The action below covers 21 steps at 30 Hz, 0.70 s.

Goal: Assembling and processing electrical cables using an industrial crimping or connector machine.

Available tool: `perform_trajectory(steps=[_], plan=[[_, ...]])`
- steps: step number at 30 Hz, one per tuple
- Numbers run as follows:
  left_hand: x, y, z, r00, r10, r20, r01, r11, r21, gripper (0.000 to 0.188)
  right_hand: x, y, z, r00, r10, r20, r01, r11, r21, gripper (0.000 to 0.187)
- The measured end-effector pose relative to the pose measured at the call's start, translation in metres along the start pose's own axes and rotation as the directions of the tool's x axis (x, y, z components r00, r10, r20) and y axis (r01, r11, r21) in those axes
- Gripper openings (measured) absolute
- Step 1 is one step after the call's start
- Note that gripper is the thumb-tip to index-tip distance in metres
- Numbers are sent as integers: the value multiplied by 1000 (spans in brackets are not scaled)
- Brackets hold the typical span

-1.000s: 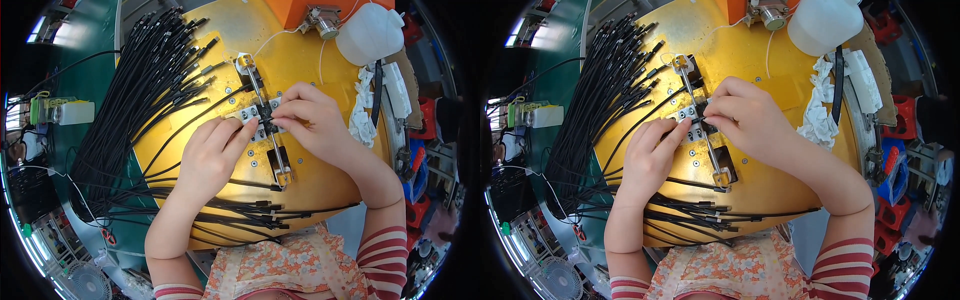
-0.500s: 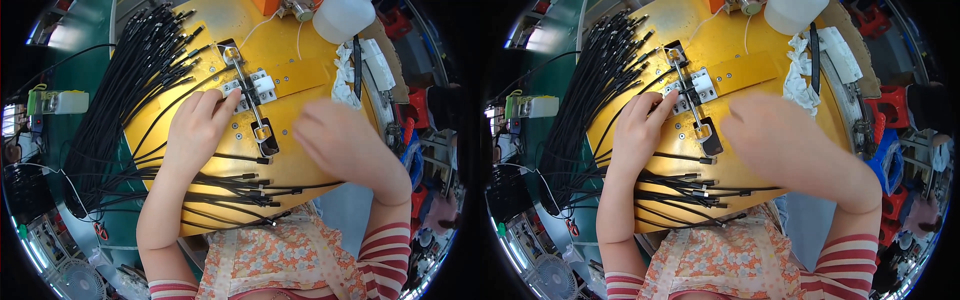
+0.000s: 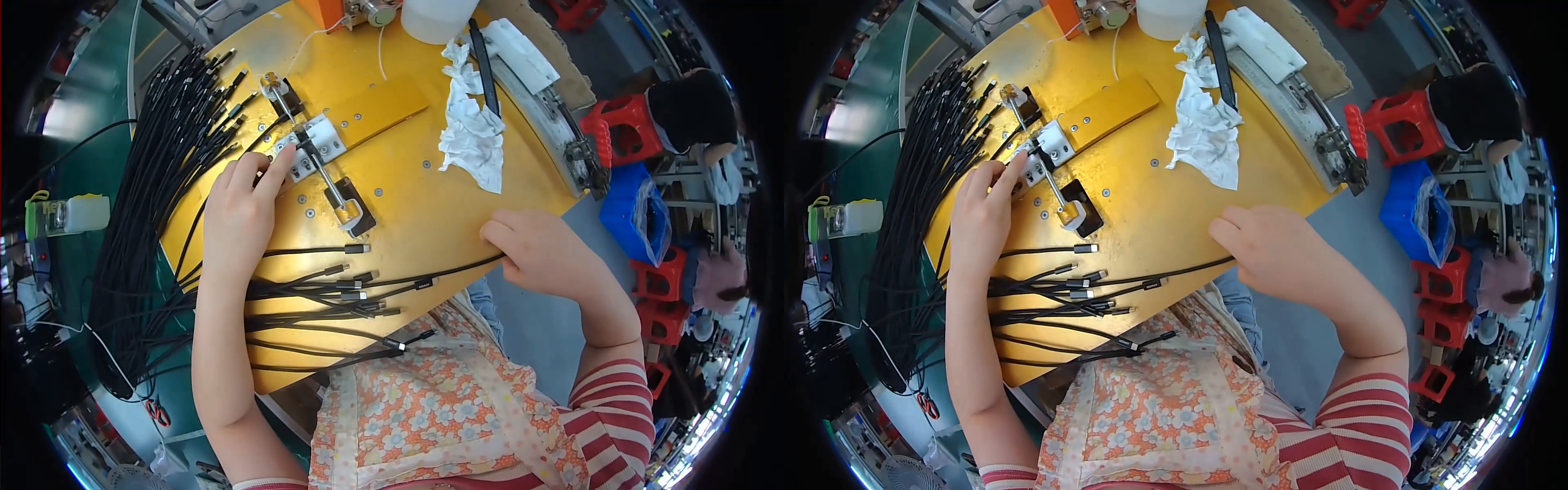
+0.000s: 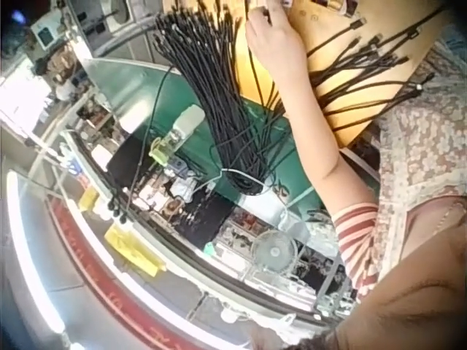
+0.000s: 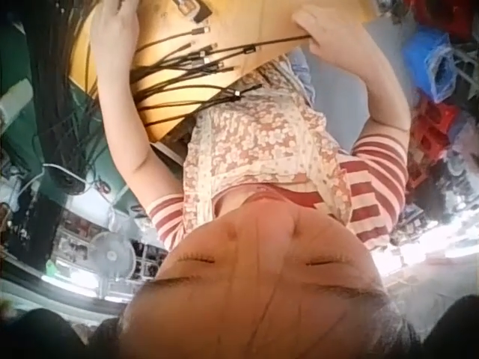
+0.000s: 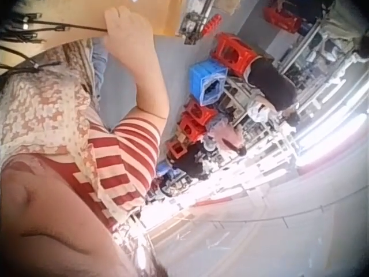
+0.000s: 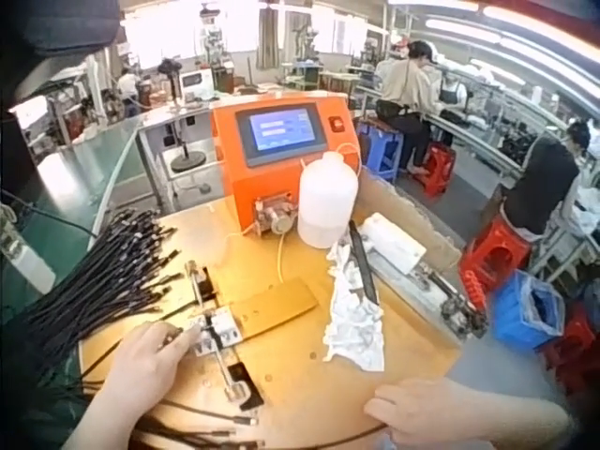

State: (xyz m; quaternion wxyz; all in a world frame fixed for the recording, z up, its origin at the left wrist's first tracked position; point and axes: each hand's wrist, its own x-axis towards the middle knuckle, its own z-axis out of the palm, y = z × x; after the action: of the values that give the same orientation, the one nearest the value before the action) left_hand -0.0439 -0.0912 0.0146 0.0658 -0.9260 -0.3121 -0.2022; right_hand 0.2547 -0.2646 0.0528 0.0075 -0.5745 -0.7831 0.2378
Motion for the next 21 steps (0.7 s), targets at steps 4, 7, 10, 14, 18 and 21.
perform_trajectory(steps=[4, 7, 10, 14, 18, 21], plan=[[0, 1, 0, 1000, -14, 24, 14, 1000, -4, 42, -8, 12, 6, 992, -21, -122, 14, 998, -55, 24], [-6, -2, 0, 1000, -6, 20, 6, 1000, -10, 40, -8, 22, 4, 976, -75, -206, 95, 991, 90, 14], [-8, -12, -10, 997, -60, -52, 57, 996, -63, 35, -8, 29, 10, 949, 104, -299, 95, 807, 583, 10], [-19, 19, -80, 988, -137, 71, 154, 858, -490, 26, -6, 25, 28, 879, 302, -368, 376, 35, 926, 12], [-78, 58, -110, 885, 277, 374, 146, 599, -788, 26, 18, -30, 18, 797, 320, -512, 601, -338, 724, 18], [-120, 3, -102, 949, -92, 303, 252, 797, -548, 27, 9, -42, 4, 867, 117, -484, 483, -434, 760, 27]])
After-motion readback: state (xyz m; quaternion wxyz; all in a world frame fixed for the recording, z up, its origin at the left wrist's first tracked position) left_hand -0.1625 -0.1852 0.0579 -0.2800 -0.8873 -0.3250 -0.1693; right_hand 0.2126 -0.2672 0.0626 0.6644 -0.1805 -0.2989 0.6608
